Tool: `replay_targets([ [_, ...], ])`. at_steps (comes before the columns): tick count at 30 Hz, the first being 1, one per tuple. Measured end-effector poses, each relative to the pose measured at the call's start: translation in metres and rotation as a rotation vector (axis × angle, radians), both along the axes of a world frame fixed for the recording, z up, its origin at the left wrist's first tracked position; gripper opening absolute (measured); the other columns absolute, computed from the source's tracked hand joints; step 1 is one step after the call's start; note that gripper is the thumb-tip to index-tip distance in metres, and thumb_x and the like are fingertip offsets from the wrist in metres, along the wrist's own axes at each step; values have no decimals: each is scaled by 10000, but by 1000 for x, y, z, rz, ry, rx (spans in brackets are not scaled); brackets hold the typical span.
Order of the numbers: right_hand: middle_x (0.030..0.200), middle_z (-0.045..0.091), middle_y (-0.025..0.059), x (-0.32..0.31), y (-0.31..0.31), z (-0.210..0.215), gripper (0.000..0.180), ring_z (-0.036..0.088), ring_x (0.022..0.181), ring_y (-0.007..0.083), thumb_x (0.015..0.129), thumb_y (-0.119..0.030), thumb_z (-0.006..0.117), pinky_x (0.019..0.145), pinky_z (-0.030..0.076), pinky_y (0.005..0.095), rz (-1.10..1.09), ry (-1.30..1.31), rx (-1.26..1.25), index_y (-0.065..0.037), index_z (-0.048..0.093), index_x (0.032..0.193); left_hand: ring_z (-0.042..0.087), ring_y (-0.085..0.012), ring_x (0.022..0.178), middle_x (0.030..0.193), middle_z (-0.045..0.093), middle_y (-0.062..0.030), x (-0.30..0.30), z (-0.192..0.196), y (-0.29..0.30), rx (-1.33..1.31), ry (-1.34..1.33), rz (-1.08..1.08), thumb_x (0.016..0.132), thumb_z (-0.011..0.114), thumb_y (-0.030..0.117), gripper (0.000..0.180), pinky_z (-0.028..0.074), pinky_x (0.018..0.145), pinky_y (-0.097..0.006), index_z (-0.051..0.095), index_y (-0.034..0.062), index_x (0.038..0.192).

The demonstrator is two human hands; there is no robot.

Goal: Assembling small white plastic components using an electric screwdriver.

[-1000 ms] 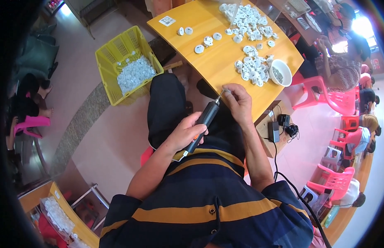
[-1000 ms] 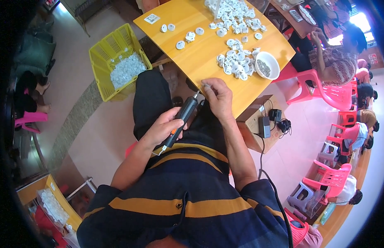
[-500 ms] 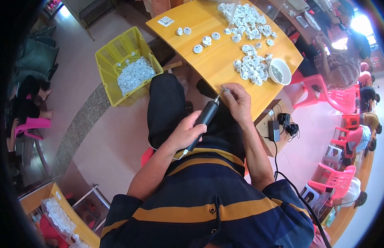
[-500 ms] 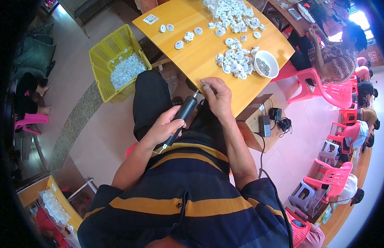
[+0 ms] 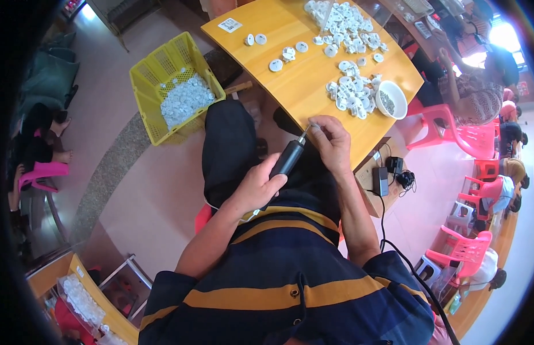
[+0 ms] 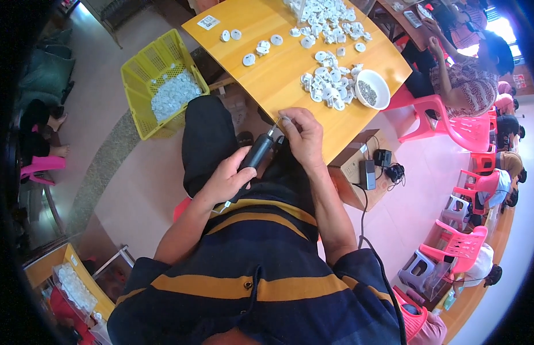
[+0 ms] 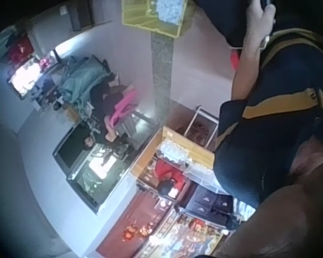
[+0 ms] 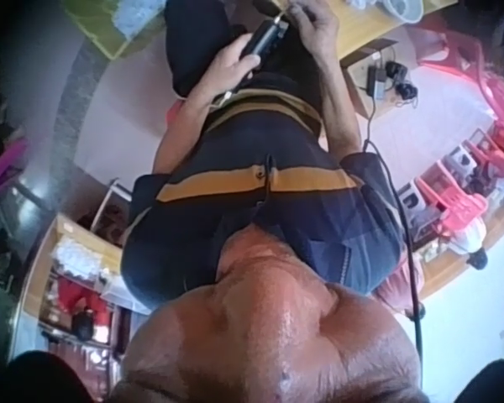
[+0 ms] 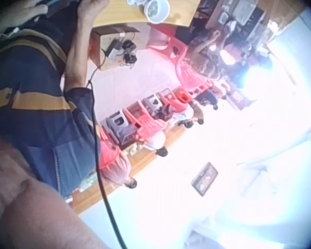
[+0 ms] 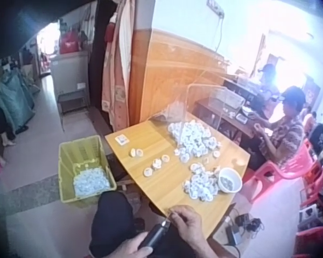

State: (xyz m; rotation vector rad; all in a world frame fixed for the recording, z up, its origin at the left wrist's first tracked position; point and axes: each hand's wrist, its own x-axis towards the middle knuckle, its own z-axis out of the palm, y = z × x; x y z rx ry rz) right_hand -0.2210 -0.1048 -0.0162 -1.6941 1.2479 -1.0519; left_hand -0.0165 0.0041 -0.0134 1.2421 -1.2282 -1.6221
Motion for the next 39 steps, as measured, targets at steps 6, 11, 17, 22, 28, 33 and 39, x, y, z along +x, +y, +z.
replay_targets([
  [6, 1058, 681, 29, -6, -6, -16, 167, 636, 916, 102, 970, -23, 679, 804, 512, 233, 14, -158, 28, -7, 717, 1133, 629, -137, 660, 893, 624, -65, 2, 4, -4, 130, 214, -33, 959, 566, 118, 429, 532, 633, -290, 505, 19, 1372],
  [11, 1026, 692, 0, -7, -9, -11, 215, 638, 909, 84, 981, -32, 677, 808, 522, 234, -34, -417, 283, -10, 699, 1193, 627, -128, 676, 937, 637, -74, 9, 11, -8, 289, 500, -72, 973, 578, 148, 434, 535, 639, -266, 490, 18, 1377],
  [17, 960, 698, 22, 11, -29, -6, 221, 627, 804, 86, 964, -47, 692, 715, 521, 255, -117, -88, -8, -10, 670, 1180, 637, -125, 714, 942, 637, -71, 15, 16, -7, 284, 549, 4, 965, 599, 141, 434, 538, 666, -269, 491, 6, 1364],
  [22, 961, 674, 159, 43, -63, 1, 270, 673, 817, 298, 894, -87, 734, 754, 541, 359, -159, 375, -212, -30, 644, 1142, 631, -118, 728, 991, 643, -72, 21, 20, -12, 194, 426, 176, 956, 599, 144, 445, 533, 664, -266, 495, 12, 1368],
  [28, 1477, 405, 309, 74, -94, 6, 696, 434, 1344, 481, 873, -214, 764, 1108, 387, 505, -138, 499, -407, -13, 431, 1451, 622, -110, 721, 983, 634, -60, 29, 20, -12, 194, 399, 223, 959, 597, 149, 432, 525, 661, -261, 501, 19, 1360],
  [33, 1599, 213, 352, 104, -122, -14, 912, 233, 1487, 510, 917, -424, 702, 1208, 224, 571, -143, 683, -343, -17, 239, 1589, 621, -113, 719, 983, 631, -63, 31, 24, -15, 176, 415, 231, 964, 595, 154, 446, 522, 656, -262, 491, 8, 1372],
  [39, 1642, 180, 316, 123, -173, -22, 871, 175, 1533, 471, 984, -552, 538, 1218, 152, 624, -89, 798, -217, -48, 212, 1613, 620, -119, 713, 986, 632, -75, 27, 24, -12, 188, 450, 239, 976, 588, 154, 500, 521, 651, -263, 446, -3, 1429],
])
